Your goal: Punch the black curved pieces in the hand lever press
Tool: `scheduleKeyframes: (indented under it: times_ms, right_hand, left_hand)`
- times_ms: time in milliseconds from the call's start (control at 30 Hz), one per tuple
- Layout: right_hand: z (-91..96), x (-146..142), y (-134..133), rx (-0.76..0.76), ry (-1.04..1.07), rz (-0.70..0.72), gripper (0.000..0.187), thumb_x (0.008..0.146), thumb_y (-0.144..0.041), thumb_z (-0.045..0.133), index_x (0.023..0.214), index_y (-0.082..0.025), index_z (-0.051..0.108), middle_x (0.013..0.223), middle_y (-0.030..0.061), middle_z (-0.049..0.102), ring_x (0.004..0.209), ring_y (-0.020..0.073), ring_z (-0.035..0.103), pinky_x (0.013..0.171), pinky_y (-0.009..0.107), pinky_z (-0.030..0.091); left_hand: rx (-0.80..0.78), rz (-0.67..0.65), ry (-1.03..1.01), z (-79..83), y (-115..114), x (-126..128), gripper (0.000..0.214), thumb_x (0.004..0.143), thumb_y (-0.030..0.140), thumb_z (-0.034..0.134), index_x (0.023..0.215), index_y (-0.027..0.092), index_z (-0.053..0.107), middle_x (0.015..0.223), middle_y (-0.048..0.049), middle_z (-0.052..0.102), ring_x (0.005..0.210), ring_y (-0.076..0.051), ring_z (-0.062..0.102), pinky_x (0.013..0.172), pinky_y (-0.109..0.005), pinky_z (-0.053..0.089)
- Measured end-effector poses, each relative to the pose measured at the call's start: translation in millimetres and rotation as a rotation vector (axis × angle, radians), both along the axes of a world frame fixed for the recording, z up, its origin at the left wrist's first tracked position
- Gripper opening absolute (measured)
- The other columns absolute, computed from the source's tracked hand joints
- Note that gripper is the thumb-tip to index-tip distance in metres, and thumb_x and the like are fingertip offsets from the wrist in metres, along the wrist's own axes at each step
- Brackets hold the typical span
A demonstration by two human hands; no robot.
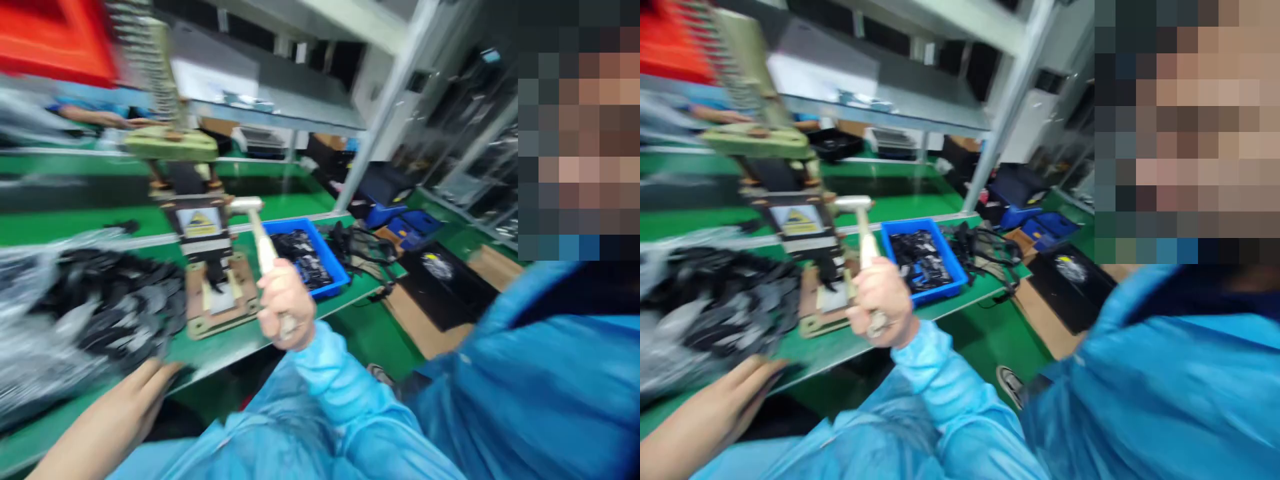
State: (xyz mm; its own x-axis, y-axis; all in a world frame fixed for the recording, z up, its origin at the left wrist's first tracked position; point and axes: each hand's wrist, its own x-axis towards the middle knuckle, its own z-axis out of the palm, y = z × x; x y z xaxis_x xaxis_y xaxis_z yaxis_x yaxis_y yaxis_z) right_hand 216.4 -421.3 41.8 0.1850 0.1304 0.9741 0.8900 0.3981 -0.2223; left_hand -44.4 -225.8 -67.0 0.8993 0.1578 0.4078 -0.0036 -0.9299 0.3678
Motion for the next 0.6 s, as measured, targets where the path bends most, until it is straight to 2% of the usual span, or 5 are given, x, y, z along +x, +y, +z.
scheduleKeyframes:
  times_ms: [100, 200, 267, 400, 600]
  right_hand:
    - [2.3, 4, 3, -0.021, 0.014, -0.001, 0.012, 0.093, -0.028, 0.063, 0.083, -0.027, 0.058, 0.075, -0.0026, 0.065, 0.089, 0.0202, 0.072, 0.109, 0.056, 0.058]
    - [-0.6, 12, 7, 0.005, 0.05, 0.061, 0.011, 0.092, -0.025, 0.065, 0.082, -0.026, 0.061, 0.077, -0.0012, 0.065, 0.089, 0.021, 0.07, 0.11, 0.059, 0.057]
    - [-0.4, 12, 8, 0.003, 0.059, 0.061, 0.012, 0.092, -0.024, 0.066, 0.081, -0.026, 0.061, 0.077, -0.0012, 0.064, 0.089, 0.0213, 0.07, 0.11, 0.059, 0.057]
    - [2.0, 10, 6, 0.004, 0.049, 0.023, 0.017, 0.093, -0.029, 0.069, 0.079, -0.026, 0.06, 0.075, -0.0021, 0.063, 0.086, 0.0214, 0.069, 0.108, 0.061, 0.058]
    - [3.8, 10, 10, 0.014, 0.06, -0.019, 0.026, 0.094, -0.034, 0.07, 0.074, -0.025, 0.057, 0.071, -0.0029, 0.062, 0.082, 0.0215, 0.068, 0.102, 0.063, 0.059]
  left_hand:
    - [-0.172, 0.071, 0.176, 43.5, 4, 19, 0.025, 0.107, 0.046, 0.051, 0.103, 0.027, 0.066, 0.093, -0.0044, 0.071, 0.082, -0.023, 0.073, 0.075, -0.033, 0.058]
    - [-0.375, 0.27, 0.212, 64.6, 24, 50, 0.03, 0.105, 0.054, 0.055, 0.097, 0.025, 0.056, 0.074, 0.0022, 0.063, 0.063, -0.019, 0.064, 0.06, -0.03, 0.048]
    - [-0.576, 0.314, 0.176, 66.7, 37, 75, 0.032, 0.104, 0.055, 0.058, 0.098, 0.025, 0.054, 0.073, 0.0029, 0.064, 0.062, -0.018, 0.066, 0.058, -0.028, 0.048]
    - [-0.924, 0.319, 0.147, 55.9, 51, 127, 0.032, 0.099, 0.05, 0.071, 0.096, 0.022, 0.056, 0.068, 0.0012, 0.067, 0.058, -0.016, 0.067, 0.055, -0.025, 0.05]
    - [-1.086, 0.302, 0.152, 48.4, 54, 171, 0.026, 0.098, 0.037, 0.079, 0.094, 0.019, 0.061, 0.064, 0.001, 0.066, 0.052, -0.014, 0.064, 0.05, -0.023, 0.046]
